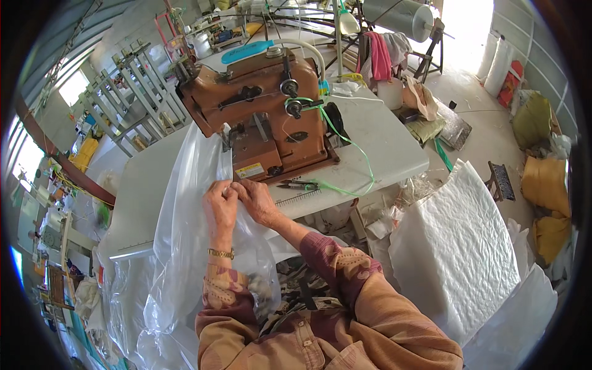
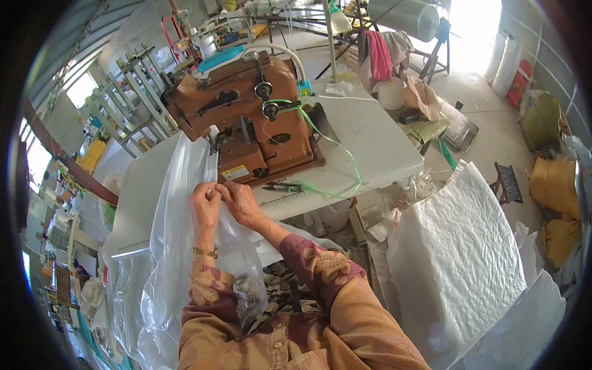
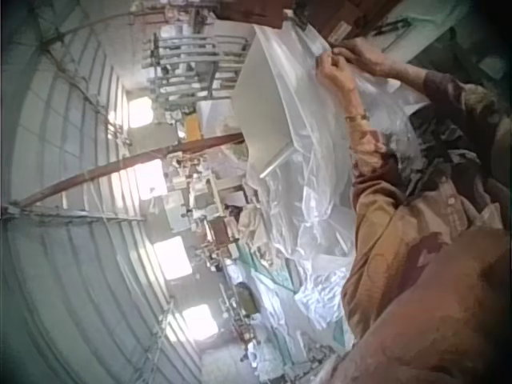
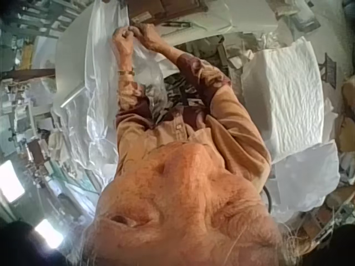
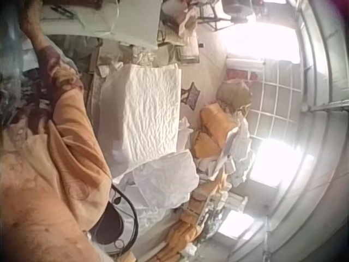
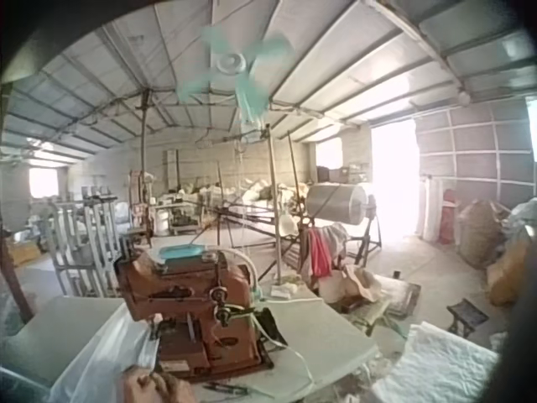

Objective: The person sews a white plastic sheet using a sewing machine, then cuts the thread and adjusts the machine's thread tension. They handle the plastic sheet, folding and aligning it before sewing again.

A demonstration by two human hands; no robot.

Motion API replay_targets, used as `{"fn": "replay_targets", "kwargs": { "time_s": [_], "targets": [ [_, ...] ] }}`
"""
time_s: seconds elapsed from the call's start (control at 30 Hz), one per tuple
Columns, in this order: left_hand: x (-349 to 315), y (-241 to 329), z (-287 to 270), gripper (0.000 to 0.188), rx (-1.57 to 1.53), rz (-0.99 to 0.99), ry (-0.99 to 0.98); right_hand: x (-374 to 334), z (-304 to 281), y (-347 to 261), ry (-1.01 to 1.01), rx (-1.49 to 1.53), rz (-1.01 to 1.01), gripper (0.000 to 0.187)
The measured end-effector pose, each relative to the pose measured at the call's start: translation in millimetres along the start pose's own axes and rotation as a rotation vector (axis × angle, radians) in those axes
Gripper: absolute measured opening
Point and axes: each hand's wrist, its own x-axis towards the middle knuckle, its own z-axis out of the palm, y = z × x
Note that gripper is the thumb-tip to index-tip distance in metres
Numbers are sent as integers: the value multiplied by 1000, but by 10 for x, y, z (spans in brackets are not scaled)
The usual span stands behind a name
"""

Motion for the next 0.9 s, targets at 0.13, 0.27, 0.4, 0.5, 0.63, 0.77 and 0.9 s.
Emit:
{"fn": "replay_targets", "kwargs": {
  "time_s": [0.13,0.27,0.4,0.5,0.63,0.77,0.9],
  "targets": [
    [-11,-60,43,19,-140,-59,68,20,25,54,-3,28,-14,41],
    [-297,166,-74,34,-215,-98,53,9,-68,167,-73,10,-22,47],
    [-780,357,-327,43,-198,-38,108,-317,-174,-23,-201,45,-64,50],
    [-1055,441,-412,40,-251,-115,51,-715,-155,94,-331,38,40,47],
    [-1404,357,-403,36,-210,-146,-10,-1252,-53,641,-445,-9,132,38],
    [-1656,408,-451,38,-50,-143,-110,-1584,29,836,-591,-344,-32,23],
    [-1718,488,-626,39,6,-236,-109,-1641,-259,-245,-783,-594,-331,31]
  ]
}}
